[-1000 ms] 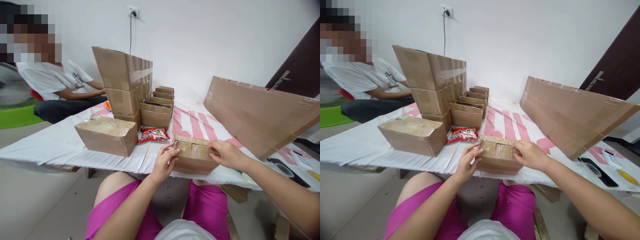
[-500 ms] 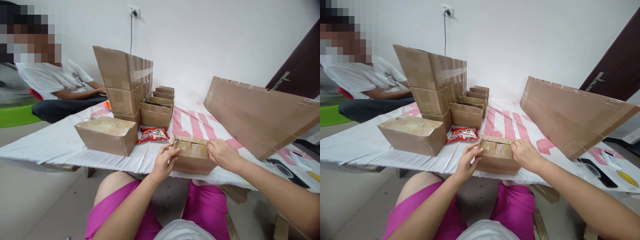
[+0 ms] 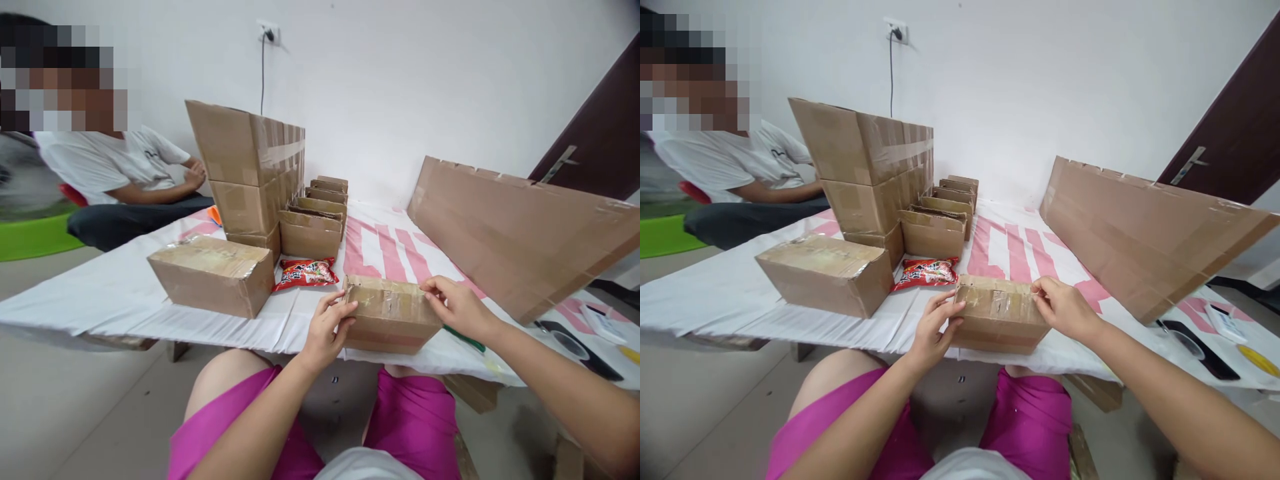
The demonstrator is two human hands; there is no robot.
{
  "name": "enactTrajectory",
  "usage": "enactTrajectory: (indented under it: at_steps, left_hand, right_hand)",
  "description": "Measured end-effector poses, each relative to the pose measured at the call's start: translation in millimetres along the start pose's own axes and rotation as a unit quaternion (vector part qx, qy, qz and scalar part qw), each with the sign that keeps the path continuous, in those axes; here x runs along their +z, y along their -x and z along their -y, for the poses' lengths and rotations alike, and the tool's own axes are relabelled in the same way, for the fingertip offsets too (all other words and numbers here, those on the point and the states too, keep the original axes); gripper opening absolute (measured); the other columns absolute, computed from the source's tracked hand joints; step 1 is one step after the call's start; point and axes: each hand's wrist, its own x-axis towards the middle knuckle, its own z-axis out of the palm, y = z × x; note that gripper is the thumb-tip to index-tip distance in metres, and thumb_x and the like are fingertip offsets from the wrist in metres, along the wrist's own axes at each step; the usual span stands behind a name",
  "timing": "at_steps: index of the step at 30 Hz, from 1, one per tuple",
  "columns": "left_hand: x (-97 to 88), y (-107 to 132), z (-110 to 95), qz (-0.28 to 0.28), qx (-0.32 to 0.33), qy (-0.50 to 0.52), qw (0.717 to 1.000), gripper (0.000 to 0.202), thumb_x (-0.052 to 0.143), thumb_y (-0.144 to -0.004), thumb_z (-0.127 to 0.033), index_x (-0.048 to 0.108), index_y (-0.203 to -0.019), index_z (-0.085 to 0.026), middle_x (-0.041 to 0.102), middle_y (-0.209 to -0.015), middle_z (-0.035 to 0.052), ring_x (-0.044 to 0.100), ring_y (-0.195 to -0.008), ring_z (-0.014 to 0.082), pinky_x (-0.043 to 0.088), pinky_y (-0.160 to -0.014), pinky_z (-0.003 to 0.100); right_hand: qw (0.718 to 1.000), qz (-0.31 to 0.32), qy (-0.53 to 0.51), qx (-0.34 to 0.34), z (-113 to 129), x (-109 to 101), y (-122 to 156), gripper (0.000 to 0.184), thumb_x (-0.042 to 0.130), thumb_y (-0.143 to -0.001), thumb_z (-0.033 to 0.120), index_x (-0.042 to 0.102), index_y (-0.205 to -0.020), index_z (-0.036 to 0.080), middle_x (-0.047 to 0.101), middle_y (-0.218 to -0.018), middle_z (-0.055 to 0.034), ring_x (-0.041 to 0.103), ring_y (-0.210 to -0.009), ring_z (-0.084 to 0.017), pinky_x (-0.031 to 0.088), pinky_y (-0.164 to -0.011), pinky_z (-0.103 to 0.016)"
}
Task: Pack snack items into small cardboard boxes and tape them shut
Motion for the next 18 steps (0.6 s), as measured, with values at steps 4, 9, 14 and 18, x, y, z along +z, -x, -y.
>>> enactTrajectory:
  at_steps: [4,9,14,18]
  left_hand:
    - [0.1,1,0,0.004,-0.006,0.0,1.0,0.035,0.056,-0.088,-0.011,0.057,-0.121,-0.023,0.065,-0.107,0.0096,0.051,-0.12,0.024,0.053,-0.086,0.038]
    - [0.3,0,0,0.004,-0.005,0.0,1.0,0.036,0.056,-0.088,-0.01,0.057,-0.121,-0.024,0.065,-0.108,0.0097,0.051,-0.121,0.0237,0.053,-0.087,0.038]
    - [0.3,0,0,0.001,-0.005,0.0,1.0,0.036,0.056,-0.088,-0.011,0.058,-0.121,-0.024,0.066,-0.107,0.0092,0.052,-0.121,0.0236,0.053,-0.087,0.037]
    - [-0.7,0,-1,-0.003,-0.004,-0.002,1.0,0.035,0.056,-0.088,-0.011,0.058,-0.12,-0.024,0.066,-0.107,0.0092,0.052,-0.12,0.023,0.053,-0.087,0.036]
  right_hand:
    - [0.999,-0.038,-0.027,0.011,-5,-1,3,0.015,0.044,-0.089,0.024,0.056,-0.096,0.021,0.066,-0.09,-0.0036,0.062,-0.075,-0.015,0.049,-0.068,-0.029]
    - [0.997,-0.067,-0.01,-0.022,-5,1,8,0.008,0.054,-0.085,0.025,0.056,-0.093,0.021,0.065,-0.088,-0.0036,0.06,-0.076,-0.016,0.049,-0.068,-0.03]
    - [0.992,-0.077,0.034,-0.093,5,12,10,0.007,0.05,-0.086,0.016,0.054,-0.087,0.021,0.061,-0.079,-0.0037,0.058,-0.076,-0.017,0.047,-0.068,-0.03]
    - [0.987,-0.107,0.068,-0.102,3,17,6,0.01,0.046,-0.087,0.014,0.05,-0.082,0.021,0.056,-0.073,-0.0019,0.055,-0.069,-0.016,0.044,-0.063,-0.029]
